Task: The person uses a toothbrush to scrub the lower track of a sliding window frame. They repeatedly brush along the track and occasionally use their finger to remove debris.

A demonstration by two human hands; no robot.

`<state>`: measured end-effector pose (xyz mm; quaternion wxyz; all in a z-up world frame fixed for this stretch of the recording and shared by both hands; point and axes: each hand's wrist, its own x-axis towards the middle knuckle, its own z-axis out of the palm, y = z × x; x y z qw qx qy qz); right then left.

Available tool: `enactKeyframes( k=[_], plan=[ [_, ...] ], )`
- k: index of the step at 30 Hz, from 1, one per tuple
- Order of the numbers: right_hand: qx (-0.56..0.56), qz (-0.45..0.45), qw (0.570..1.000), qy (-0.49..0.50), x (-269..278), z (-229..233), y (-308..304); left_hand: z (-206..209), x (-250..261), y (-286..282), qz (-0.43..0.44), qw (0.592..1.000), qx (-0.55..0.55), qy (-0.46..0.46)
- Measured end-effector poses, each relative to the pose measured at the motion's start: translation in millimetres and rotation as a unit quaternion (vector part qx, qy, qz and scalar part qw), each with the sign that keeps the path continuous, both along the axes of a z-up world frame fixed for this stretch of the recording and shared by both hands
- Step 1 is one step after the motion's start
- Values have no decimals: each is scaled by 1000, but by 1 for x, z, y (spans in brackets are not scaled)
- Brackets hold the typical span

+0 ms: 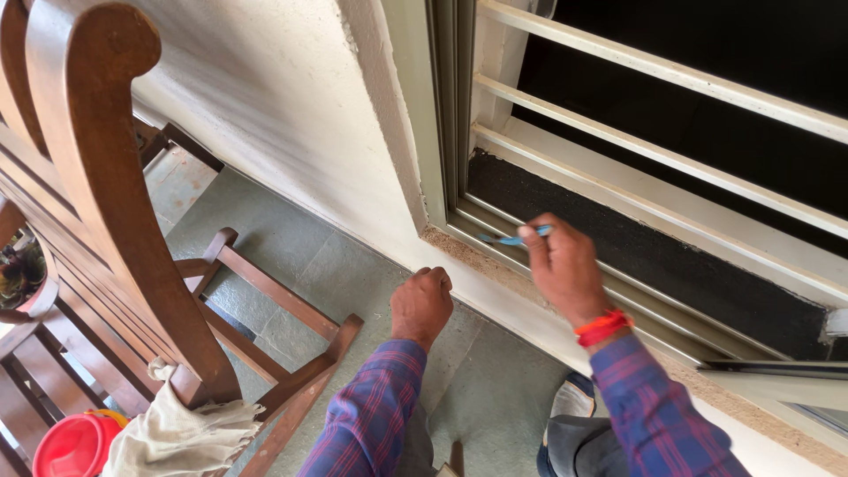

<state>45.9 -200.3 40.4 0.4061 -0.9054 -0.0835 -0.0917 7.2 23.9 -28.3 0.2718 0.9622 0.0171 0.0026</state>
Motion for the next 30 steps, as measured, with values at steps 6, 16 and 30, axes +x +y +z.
enactKeyframes(
  k=[6, 16, 30],
  plan=[
    [86, 28, 993, -70, -15, 9, -13, 2, 1, -8, -5, 1000, 0, 0],
    [-76, 115, 984, -112, -12, -8, 37, 0, 2, -6, -18, 1000, 5, -11],
    [-160, 71, 962, -211, -40, 12, 40, 4, -1, -6, -19, 999, -24, -17]
  ],
)
